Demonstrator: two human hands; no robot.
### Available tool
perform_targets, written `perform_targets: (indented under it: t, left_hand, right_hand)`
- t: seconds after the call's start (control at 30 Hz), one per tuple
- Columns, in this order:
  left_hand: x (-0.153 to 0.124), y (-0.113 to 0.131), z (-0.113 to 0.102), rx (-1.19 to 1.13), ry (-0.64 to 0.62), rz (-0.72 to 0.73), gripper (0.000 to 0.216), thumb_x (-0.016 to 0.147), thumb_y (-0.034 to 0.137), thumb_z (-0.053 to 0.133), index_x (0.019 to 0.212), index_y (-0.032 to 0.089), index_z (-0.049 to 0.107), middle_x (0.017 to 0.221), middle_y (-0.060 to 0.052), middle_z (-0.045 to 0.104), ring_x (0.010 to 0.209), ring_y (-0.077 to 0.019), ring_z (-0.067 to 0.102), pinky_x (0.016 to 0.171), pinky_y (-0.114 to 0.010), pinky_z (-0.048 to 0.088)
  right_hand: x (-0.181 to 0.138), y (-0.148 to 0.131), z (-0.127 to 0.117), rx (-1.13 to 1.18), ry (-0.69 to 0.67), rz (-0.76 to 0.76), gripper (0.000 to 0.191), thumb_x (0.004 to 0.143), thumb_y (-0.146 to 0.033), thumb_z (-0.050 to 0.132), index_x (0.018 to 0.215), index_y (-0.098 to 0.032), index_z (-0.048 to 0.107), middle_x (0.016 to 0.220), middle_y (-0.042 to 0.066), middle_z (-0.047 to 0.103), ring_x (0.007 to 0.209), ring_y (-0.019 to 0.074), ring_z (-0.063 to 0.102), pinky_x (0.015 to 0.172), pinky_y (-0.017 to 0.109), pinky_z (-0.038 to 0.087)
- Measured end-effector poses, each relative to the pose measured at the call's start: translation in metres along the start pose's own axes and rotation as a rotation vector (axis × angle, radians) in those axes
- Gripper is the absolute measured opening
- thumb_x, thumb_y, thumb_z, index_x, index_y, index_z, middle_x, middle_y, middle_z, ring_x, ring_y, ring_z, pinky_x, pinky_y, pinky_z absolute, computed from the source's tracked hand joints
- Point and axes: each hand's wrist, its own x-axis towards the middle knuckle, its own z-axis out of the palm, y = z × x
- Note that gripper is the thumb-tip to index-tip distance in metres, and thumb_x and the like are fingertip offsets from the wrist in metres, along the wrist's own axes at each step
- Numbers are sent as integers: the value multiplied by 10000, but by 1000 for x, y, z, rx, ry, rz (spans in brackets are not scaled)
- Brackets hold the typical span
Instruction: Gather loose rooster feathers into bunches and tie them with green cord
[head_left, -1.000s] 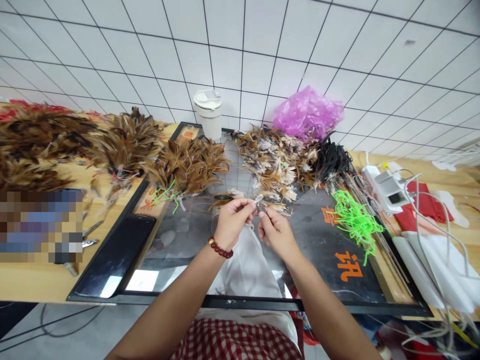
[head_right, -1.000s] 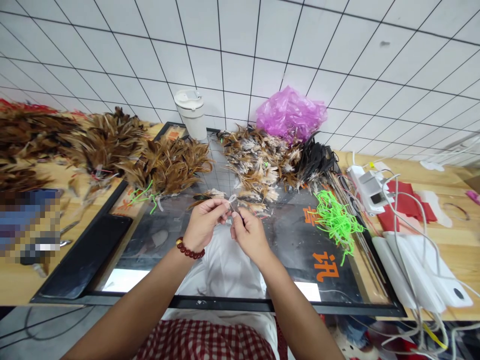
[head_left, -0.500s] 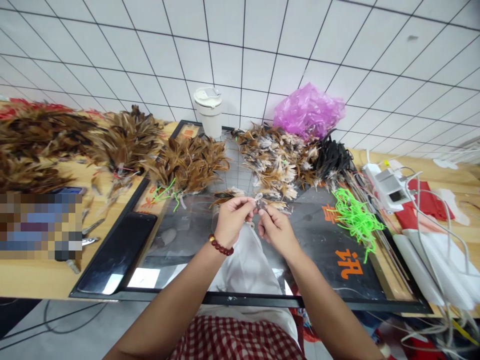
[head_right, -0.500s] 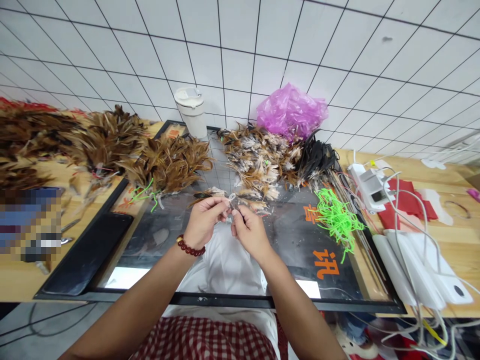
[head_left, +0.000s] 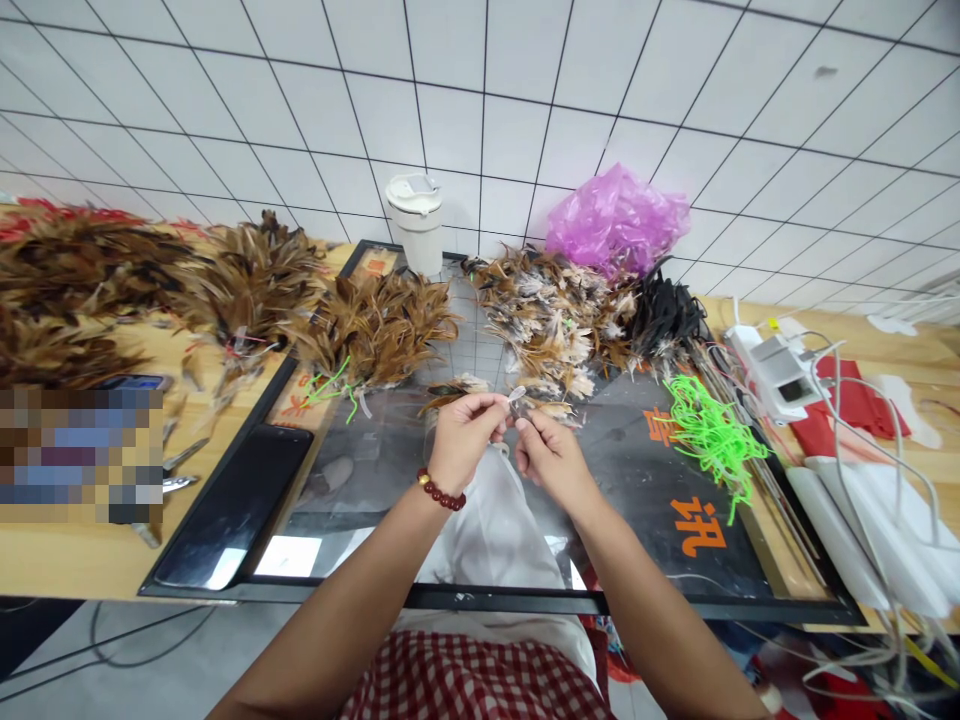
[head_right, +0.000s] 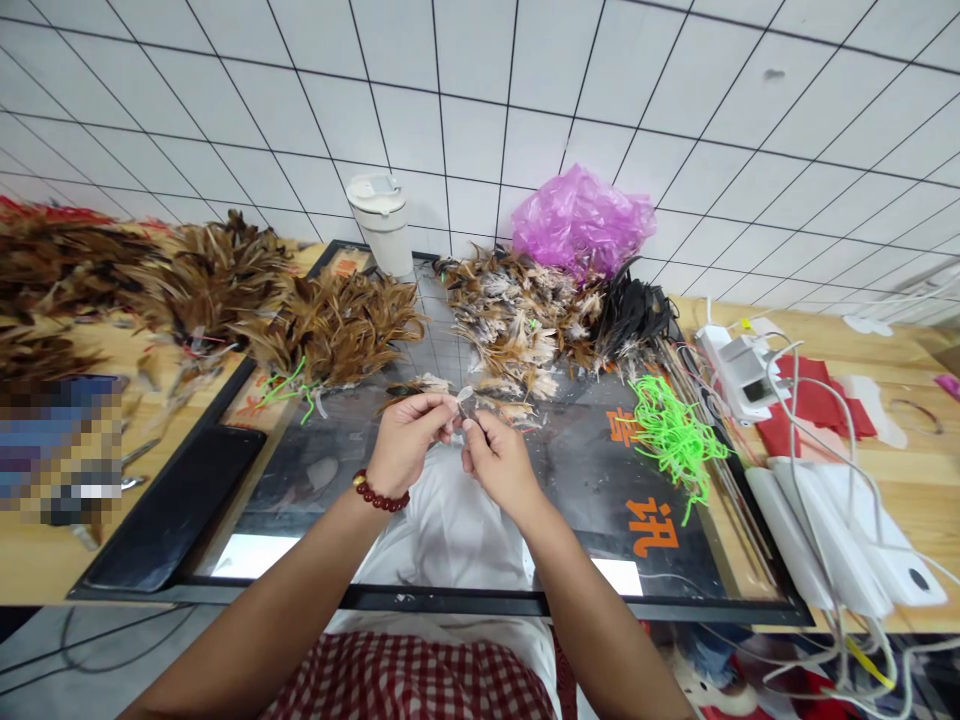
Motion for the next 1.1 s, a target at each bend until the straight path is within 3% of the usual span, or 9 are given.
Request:
perform_targets:
  t: [0.3, 0.47, 0.6, 0.73, 0.87, 0.93, 1.1]
  left_hand:
    - [-1, 1, -3, 156, -16, 101, 103, 657, 226, 657, 696, 142, 700, 570, 1, 620, 476, -77, 512, 483, -195, 430]
    - [-2, -2, -1, 134, -73, 50, 119, 653, 249, 682, 682, 135, 698, 505, 11, 577, 447, -78, 486, 453, -197, 409]
    - [1, -3, -3, 109, -35, 77, 156, 672, 289, 691, 728, 144, 706, 537, 8, 586, 472, -84, 496, 477, -206, 421]
    - [1, -2, -5, 249, -9, 243, 97, 677, 242, 692, 731, 165, 715, 692, -27, 643, 585, -105, 543, 551, -216, 440]
    - [-4, -2, -4, 404, -52, 479, 78, 736, 200, 641, 755, 186, 715, 803, -49, 632, 706, -128, 566, 618, -221, 446]
    - [-5, -3, -4, 426, -66, 515, 95, 757, 211, 628, 781, 189, 717, 830, -54, 610, 709, -127, 562, 602, -217, 441]
    - [-5, -3, -4, 417, -69, 546, 97, 762, 212, 630, 777, 179, 720, 870, -64, 594, 764, -132, 578, 586, -197, 439]
  right_hand:
    - [0, 1, 1, 15, 0, 4, 350, 909, -506, 423, 882, -188, 566, 464, -68, 497, 330, 61, 370, 360, 178, 289]
    - [1, 0, -1, 25, 89, -24, 356, 899, -522, 438, 818, -199, 565, 466, -55, 498, 362, 70, 389, 384, 187, 296]
    - [3, 0, -3, 64, 191, -11, 320, 850, -512, 534, 908, -201, 586, 487, -64, 486, 390, 79, 400, 401, 199, 317]
    - [5, -2, -3, 117, 294, -25, 403, 745, -447, 692, 1047, -205, 578, 524, -84, 457, 416, 72, 379, 420, 202, 331]
    - [5, -3, -4, 128, 314, -39, 292, 775, -439, 660, 913, -189, 600, 520, -70, 466, 423, 70, 379, 420, 202, 322]
    - [6, -2, -5, 142, 300, -31, 267, 795, -441, 635, 852, -184, 596, 509, -68, 464, 416, 66, 370, 414, 200, 310]
    - [6, 4, -5, 152, 252, -28, 295, 781, -435, 653, 926, -182, 610, 507, -77, 447, 422, 67, 375, 425, 198, 317]
